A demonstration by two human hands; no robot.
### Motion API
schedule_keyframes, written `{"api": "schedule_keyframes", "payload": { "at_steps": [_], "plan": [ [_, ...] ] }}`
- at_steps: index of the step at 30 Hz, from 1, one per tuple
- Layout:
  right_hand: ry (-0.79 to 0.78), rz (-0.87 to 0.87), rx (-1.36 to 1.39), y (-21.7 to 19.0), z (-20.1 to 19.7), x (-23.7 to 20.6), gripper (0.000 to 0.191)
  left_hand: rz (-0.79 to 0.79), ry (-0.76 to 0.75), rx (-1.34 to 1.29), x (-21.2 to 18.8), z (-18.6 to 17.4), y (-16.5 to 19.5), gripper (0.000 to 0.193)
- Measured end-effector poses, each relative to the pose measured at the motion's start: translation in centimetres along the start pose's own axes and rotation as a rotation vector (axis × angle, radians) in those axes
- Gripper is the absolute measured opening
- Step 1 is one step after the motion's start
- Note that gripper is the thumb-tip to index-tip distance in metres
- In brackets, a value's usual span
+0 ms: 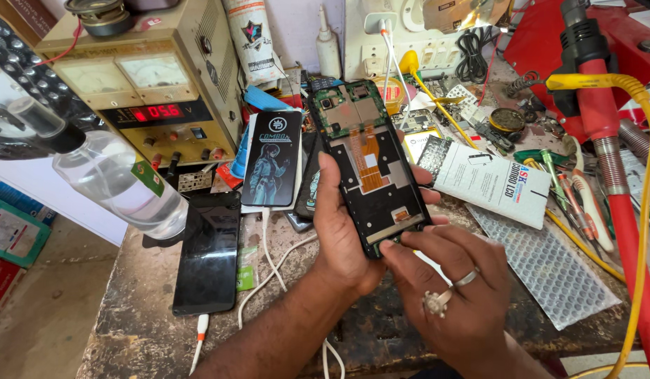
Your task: The person disassembles a smartphone, removes the battery, and uses tweezers to adjust a small component near the charging port. They then connect a charging cable to test the device and handle a replacement screen package before continuing to work on the phone's internal components.
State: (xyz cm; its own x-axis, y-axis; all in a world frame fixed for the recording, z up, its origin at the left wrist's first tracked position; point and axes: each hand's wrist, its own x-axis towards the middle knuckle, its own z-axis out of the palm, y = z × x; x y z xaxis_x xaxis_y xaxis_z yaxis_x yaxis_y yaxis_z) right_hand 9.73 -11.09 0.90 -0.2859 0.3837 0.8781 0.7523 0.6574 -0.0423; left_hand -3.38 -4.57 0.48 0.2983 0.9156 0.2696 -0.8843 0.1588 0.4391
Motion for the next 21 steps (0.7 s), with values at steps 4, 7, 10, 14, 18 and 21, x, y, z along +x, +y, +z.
{"api": "schedule_keyframes", "payload": {
  "at_steps": [4,7,10,14,18,21],
  "plan": [
    [-0.007,0.027,0.006,-0.42,0.18,0.13,0.034,0.025,-0.062,-0.042,0.11,0.07,0.24,0.101],
    [-0.033,0.012,-0.024,-0.52,0.05,0.19,0.036,0.029,-0.045,-0.028,0.15,0.24,0.48,0.102],
    [-0.070,0.020,-0.024,-0.42,-0.07,0.26,0.038,0.060,-0.022,0.011,0.15,0.34,0.54,0.099],
    [-0.100,0.045,-0.016,-0.51,-0.08,0.28,0.041,0.116,-0.047,0.009,0.16,0.26,0.43,0.095],
    [-0.126,0.071,-0.017,-0.73,0.01,0.34,0.044,0.146,-0.013,0.043,0.37,0.07,0.40,0.098],
    [-0.141,0.030,-0.043,-0.89,-0.11,0.42,0.044,0.135,-0.011,0.055,0.40,0.00,0.55,0.100]
  ]
}}
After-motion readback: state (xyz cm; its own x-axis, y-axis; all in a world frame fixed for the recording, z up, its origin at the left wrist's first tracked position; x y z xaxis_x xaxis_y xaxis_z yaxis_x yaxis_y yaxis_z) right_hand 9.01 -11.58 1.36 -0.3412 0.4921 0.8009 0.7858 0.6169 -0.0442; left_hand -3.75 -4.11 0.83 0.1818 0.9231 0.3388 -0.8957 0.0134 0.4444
